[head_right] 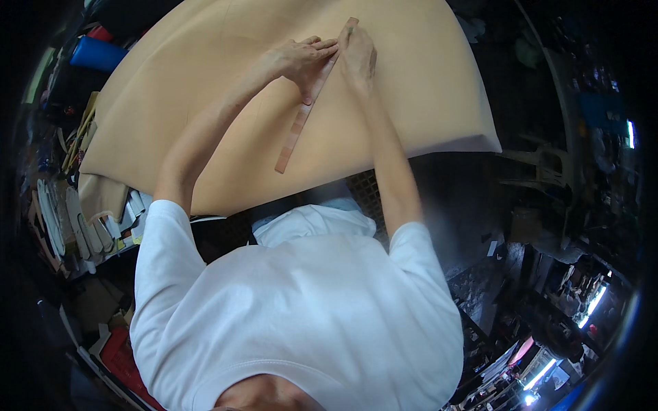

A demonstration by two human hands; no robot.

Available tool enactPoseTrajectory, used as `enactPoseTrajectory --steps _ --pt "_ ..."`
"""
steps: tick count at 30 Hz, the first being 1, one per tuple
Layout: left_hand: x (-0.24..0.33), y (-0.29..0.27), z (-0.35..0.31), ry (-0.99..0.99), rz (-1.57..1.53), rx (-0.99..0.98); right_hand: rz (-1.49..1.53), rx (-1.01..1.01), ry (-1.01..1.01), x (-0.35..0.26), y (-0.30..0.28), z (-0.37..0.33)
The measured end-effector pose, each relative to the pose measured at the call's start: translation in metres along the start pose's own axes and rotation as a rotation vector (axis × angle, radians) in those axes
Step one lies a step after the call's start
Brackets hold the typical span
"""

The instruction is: The person places a U-shaped template on a large sheet of tan material and traces its outline with a green pen. They repeat this process with a red U-shaped template and then use a ruler to draw straight lines on the material.

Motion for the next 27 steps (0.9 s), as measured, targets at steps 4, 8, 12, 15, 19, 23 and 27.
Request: enactPoseTrajectory --steps 4,8,12,15,19,23,27 --pt "0.002 -0.005 -0.004 0.013 -0.005 -0.008 0.094 -0.003 -0.102 -0.042 -0.007 -0.075" --pt "0.005 -0.008 -0.007 -0.011 -0.006 -0.059 0.397 -0.322 0.249 -0.028 -0.001 -0.120" --pt "0.014 -0.009 -0.006 -0.029 0.010 -0.081 0.823 -0.096 0.320 0.003 -0.014 -0.118" --pt "0.026 -0.011 -0.001 -0.001 -0.031 -0.071 0.865 0.038 0.232 0.024 -0.025 -0.101" --pt "0.030 -0.013 0.002 -0.005 -0.031 -0.071 0.770 0.052 0.208 0.042 -0.030 -0.074" --pt "0.027 -0.012 0.004 0.008 -0.039 -0.057 0.609 0.037 0.228 0.060 -0.033 -0.034" --pt "0.024 -0.010 0.006 0.022 -0.044 -0.051 0.340 -0.007 0.193 0.075 -0.027 0.015"
Point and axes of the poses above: each hand's wrist, its own z-axis towards the middle knuckle, its own y-axis out of the palm, x = y × z, the point moved 6 cm from there along z, towards the middle knuckle, and after that the axes turned 12 degrees about -x, right-handed, at the moved point
